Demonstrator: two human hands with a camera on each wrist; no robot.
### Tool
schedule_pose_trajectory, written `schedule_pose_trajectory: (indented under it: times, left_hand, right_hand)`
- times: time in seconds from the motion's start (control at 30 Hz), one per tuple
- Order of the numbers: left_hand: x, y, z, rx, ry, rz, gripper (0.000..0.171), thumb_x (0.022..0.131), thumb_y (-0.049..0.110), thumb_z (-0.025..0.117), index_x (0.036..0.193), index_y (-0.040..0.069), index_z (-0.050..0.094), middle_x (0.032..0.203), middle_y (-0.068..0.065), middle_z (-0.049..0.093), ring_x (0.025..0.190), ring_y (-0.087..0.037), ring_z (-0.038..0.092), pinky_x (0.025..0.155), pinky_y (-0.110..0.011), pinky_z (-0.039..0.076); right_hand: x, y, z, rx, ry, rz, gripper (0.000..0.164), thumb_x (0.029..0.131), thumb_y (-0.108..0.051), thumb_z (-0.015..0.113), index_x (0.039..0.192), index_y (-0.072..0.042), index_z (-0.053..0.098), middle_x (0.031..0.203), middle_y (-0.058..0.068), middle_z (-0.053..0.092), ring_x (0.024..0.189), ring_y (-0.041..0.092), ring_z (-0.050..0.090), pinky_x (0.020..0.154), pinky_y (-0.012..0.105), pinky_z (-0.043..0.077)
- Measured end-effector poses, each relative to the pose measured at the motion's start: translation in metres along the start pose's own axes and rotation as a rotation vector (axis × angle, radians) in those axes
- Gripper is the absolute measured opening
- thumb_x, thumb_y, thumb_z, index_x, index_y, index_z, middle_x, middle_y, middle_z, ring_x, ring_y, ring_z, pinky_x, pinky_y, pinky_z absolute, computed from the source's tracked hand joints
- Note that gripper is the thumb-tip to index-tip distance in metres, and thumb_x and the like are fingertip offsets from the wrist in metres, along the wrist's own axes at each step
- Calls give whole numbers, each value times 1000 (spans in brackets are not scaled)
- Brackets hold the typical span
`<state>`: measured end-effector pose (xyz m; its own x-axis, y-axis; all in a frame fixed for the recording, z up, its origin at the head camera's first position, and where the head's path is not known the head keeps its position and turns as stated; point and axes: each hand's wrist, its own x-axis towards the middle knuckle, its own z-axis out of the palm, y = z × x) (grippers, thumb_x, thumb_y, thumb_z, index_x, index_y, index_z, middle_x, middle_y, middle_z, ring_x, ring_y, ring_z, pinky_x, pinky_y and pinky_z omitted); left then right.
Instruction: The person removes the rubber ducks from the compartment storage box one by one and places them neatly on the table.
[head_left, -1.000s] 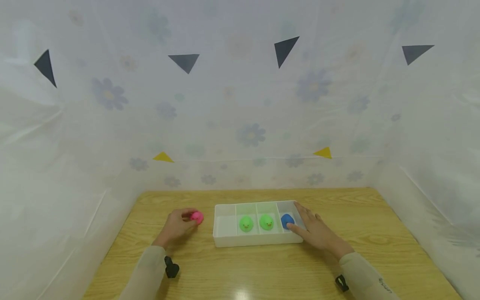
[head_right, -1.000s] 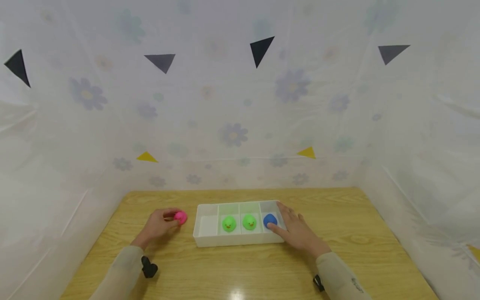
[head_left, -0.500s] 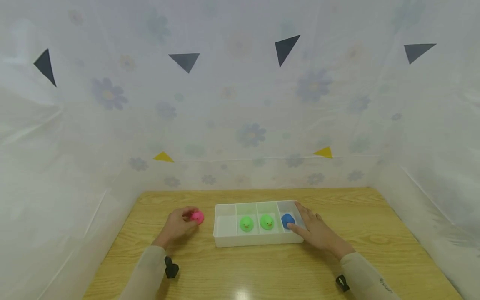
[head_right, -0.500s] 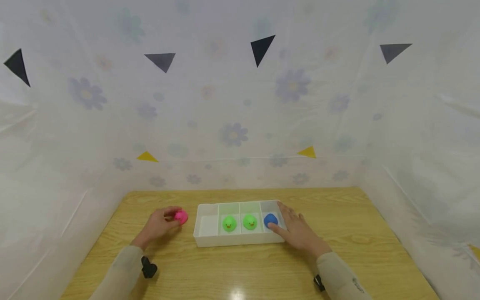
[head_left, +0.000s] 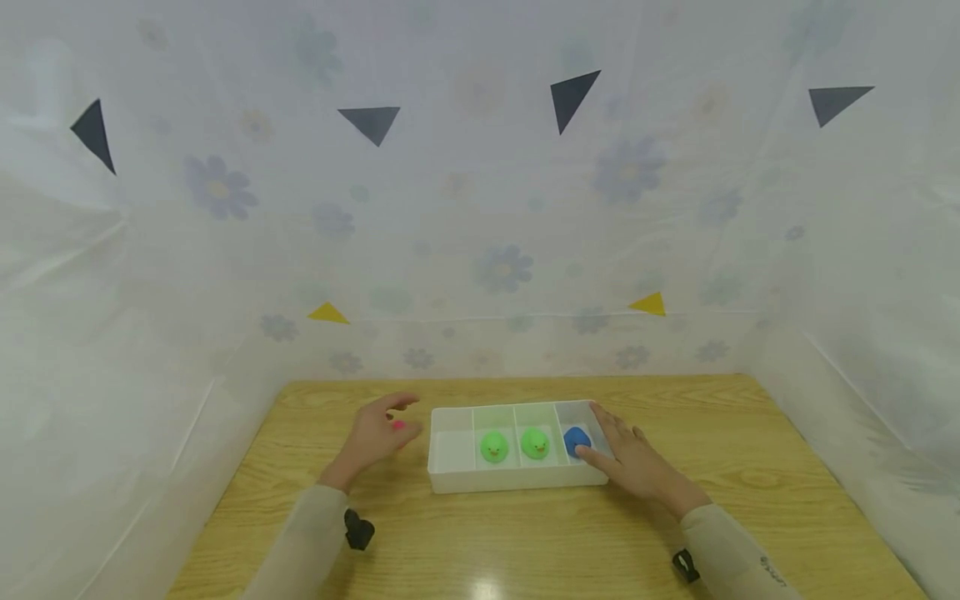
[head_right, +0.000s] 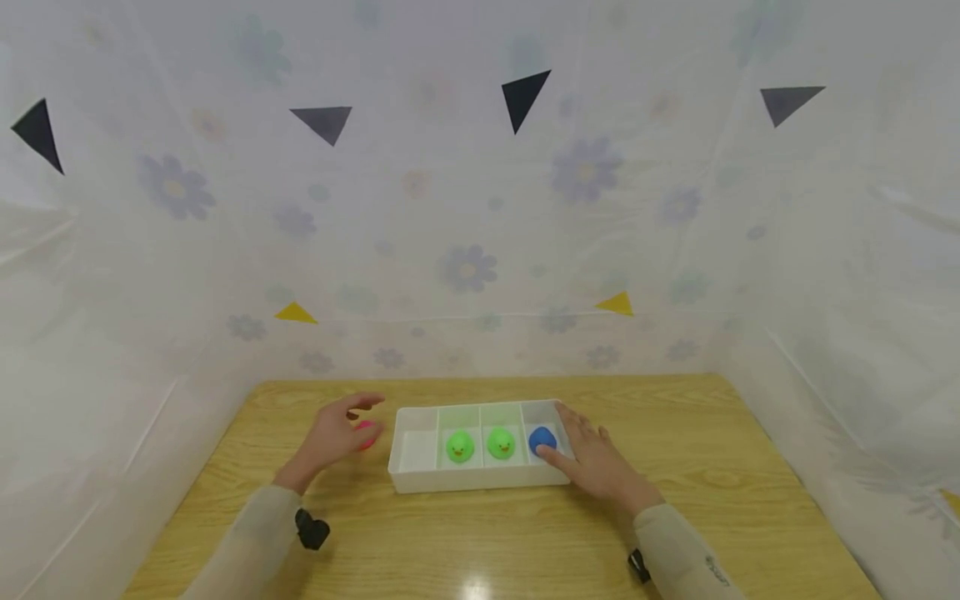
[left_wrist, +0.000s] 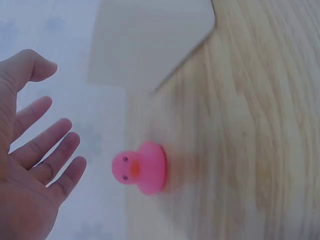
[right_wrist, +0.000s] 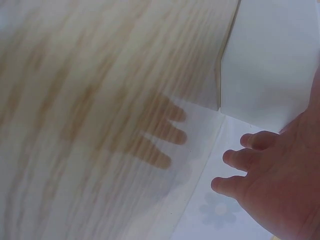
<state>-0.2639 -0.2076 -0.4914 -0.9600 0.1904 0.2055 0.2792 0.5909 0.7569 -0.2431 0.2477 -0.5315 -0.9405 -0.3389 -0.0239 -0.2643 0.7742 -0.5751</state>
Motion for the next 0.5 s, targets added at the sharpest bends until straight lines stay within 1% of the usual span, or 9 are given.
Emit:
schedule_pose_trajectory:
  times: [0.07, 0.17, 0.3, 0.5]
  left_hand:
    - [2, 6, 3, -18, 3, 19, 43, 93, 19, 77, 135, 10, 70, 132, -13, 72, 121, -37, 65, 101, -54, 54]
    - [3, 14, 7, -49, -5, 44, 42, 93, 20, 80, 133, 9, 71, 129, -12, 73, 118, -37, 66, 98, -54, 55]
    - [3, 24, 12, -71, -39, 72, 42, 94, 21, 80, 133, 10, 70, 132, -14, 71, 118, -36, 66, 98, -55, 55]
    - [4, 33, 23, -51, -74, 99, 43, 94, 24, 79, 134, 11, 70, 134, -10, 71, 120, -34, 65, 97, -51, 54]
  right_hand:
    - [0, 0, 0, -1, 2, -1, 91, 106, -64, 46, 172, -16, 4, 176, 19, 17, 159, 51, 18, 122, 80, 4]
    - [0, 0, 1, -4, 3, -1, 91, 106, -65, 45, 172, -17, 4, 176, 19, 17, 159, 51, 18, 122, 80, 4]
    - [1, 0, 1, -7, 0, 2, 91, 106, -65, 45, 172, -18, 3, 176, 18, 16, 160, 51, 17, 122, 79, 4]
    - [2, -3, 0, 8, -12, 2, 90, 107, -64, 45, 172, -17, 3, 176, 19, 16, 160, 51, 17, 122, 79, 3]
